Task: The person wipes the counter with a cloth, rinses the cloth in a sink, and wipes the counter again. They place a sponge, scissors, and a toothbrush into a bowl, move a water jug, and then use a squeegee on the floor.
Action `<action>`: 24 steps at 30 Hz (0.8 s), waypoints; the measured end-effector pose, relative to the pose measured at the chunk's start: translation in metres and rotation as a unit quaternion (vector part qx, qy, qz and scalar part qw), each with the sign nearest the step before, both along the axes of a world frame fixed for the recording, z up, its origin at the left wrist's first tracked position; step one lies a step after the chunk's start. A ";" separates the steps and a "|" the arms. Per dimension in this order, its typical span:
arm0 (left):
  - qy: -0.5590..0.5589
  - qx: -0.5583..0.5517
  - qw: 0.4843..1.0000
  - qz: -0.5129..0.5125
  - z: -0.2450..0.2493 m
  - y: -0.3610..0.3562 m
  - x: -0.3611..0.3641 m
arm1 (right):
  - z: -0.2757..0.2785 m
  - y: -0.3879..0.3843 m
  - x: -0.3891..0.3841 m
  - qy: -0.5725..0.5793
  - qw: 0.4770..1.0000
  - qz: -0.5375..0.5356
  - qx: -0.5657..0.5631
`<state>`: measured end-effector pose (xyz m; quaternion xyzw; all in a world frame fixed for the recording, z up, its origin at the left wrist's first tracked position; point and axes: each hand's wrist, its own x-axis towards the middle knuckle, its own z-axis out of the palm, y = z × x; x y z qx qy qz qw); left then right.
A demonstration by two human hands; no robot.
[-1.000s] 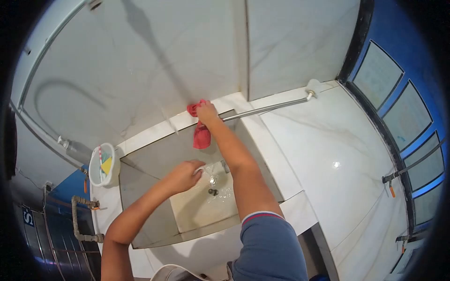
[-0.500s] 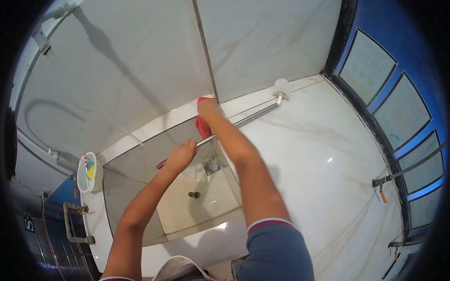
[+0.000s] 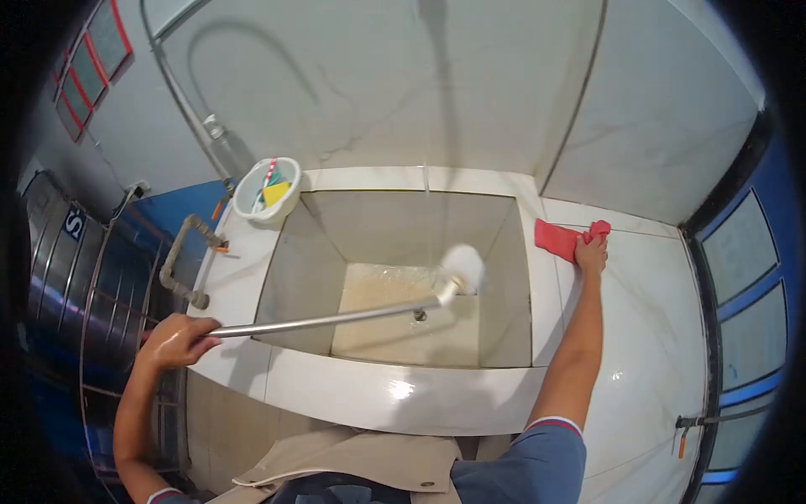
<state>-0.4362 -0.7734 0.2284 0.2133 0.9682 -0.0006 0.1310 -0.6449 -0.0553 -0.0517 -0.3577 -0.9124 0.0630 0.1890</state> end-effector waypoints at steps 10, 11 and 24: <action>-0.063 0.451 0.760 0.463 -0.078 -0.044 0.021 | 0.012 -0.192 -0.017 0.074 0.964 0.252 0.040; -0.078 0.495 0.720 0.480 -0.098 -0.031 0.007 | -0.002 -0.195 -0.026 0.078 0.953 0.294 0.000; 0.192 0.635 0.596 0.452 -0.230 0.312 -0.212 | 0.206 -0.179 -0.106 0.283 0.780 0.407 -0.382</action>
